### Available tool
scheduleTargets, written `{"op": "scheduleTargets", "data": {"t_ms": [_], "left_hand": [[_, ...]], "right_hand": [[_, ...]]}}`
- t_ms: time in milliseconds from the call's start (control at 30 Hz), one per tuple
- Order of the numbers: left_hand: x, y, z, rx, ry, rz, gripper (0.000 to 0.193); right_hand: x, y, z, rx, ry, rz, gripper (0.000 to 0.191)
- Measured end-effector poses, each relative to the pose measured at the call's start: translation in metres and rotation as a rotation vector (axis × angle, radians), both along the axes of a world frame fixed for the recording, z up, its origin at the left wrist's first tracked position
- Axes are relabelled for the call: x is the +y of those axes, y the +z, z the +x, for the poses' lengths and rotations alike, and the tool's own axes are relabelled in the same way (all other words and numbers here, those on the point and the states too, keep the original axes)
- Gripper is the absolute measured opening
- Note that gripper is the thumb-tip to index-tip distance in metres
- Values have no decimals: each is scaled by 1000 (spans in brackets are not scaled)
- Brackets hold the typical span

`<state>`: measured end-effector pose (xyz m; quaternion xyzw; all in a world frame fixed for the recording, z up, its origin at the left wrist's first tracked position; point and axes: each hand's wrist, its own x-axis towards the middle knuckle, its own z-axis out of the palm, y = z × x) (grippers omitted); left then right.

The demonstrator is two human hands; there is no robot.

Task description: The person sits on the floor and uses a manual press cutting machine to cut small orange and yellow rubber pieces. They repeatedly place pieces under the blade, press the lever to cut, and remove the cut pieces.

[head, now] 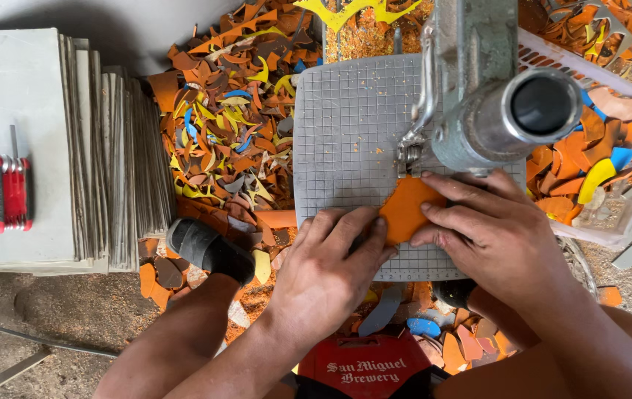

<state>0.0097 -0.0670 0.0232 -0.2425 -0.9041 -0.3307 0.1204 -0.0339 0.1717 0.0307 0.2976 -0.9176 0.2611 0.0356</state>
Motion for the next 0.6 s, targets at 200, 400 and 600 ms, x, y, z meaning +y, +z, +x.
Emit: {"op": "scheduleTargets", "data": {"t_ms": [200,400,600], "left_hand": [[0,0,-7,-21,-4,35,30],[3,-1,-10,-22,-3,53,29],[4,-4,-12,-23,4,60,28]], "right_hand": [[-2,3,-3,-38,-28,26,23],[0,0,-5,0,-10,23,21],[0,-4,-5,-17,-52,38,22]]}}
